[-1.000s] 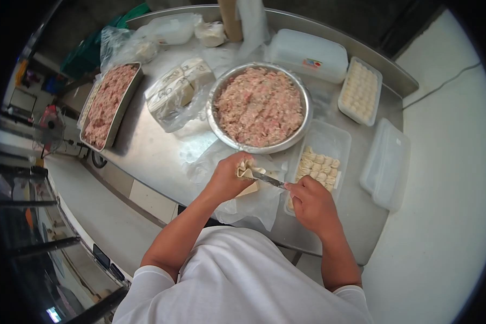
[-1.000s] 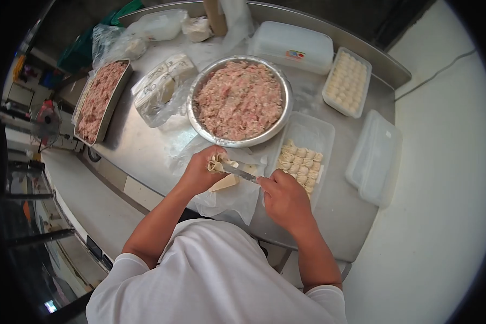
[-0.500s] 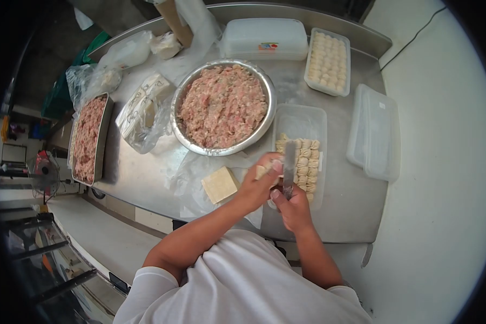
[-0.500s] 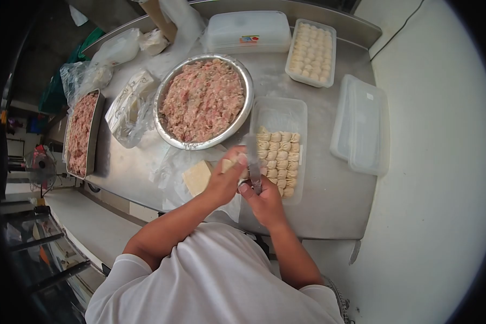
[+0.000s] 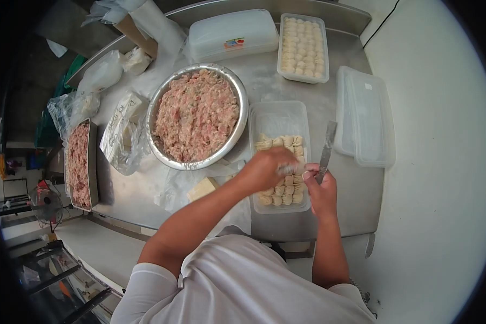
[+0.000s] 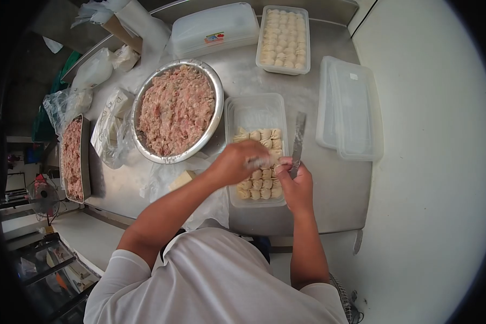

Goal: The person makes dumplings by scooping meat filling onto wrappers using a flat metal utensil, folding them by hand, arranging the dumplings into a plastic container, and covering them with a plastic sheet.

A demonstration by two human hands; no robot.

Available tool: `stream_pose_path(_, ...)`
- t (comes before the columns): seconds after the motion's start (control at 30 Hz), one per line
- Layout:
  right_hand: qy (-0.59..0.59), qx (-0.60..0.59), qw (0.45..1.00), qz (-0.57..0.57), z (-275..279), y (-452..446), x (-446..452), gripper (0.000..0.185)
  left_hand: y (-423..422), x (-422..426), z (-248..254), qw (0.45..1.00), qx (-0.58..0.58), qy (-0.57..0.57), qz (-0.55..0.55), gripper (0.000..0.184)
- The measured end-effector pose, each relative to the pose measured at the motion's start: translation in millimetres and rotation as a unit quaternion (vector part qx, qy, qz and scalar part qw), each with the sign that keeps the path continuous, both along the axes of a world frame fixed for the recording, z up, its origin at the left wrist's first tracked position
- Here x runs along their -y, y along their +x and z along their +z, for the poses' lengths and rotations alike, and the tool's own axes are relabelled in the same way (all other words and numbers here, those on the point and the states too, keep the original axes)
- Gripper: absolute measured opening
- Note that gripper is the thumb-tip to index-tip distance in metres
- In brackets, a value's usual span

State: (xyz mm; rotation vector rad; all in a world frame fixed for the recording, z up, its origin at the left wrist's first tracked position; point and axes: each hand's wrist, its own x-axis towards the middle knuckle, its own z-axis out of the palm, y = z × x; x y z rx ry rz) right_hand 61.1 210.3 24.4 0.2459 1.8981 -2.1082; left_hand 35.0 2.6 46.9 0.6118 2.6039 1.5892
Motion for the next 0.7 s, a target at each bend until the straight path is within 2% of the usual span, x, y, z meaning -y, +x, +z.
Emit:
stream_pose_path(0.03, 0.18, -0.096, 0.979, -0.019, -3.6, -2.6, -1.2, 0.029, -17.4, -0.5, -13.0, 0.999, -0.012, -0.028, 0.026, 0.016)
stream_pose_path(0.07, 0.181, -0.096, 0.979, -0.017, -6.5, -4.6, -2.6, 0.029, -35.5, 0.2, -21.0, 0.997, -0.005, -0.055, 0.051, 0.016)
stream_pose_path(0.13, 0.282, -0.056, 0.957, -0.04, -13.7, -9.8, -4.5, 0.033, -65.7, 0.6, -33.3, 0.994, -0.001, -0.08, 0.078, 0.016)
stream_pose_path(0.23, 0.287, -0.067, 0.955, -0.034, -42.2, -4.7, -3.4, 0.029, -90.7, -3.9, -50.6, 0.988, 0.018, -0.109, 0.11, 0.021)
stream_pose_path(0.33, 0.254, -0.089, 0.963, -0.026, -50.4, -1.6, -3.7, 0.027, -94.3, -9.6, -56.8, 0.991, 0.095, -0.05, 0.082, 0.026)
stream_pose_path(0.4, 0.251, -0.076, 0.964, -0.028, -50.2, -0.9, -4.1, 0.026, -89.8, -11.8, -58.2, 0.98, 0.172, 0.029, 0.099, 0.026)
stream_pose_path(0.43, 0.247, -0.069, 0.966, -0.027, -48.8, -1.9, -4.2, 0.025, -90.1, -13.2, -60.0, 0.98, 0.172, 0.029, 0.097, 0.026)
stream_pose_path(0.5, 0.263, -0.069, 0.962, -0.018, -40.8, 0.1, -4.9, 0.024, -88.1, -11.6, -60.9, 0.986, 0.152, -0.037, 0.059, 0.029)
stream_pose_path(0.7, 0.28, -0.076, 0.957, 0.0, -45.7, -1.9, -5.6, 0.022, -83.5, -13.2, -70.0, 0.987, 0.124, -0.084, 0.058, 0.034)
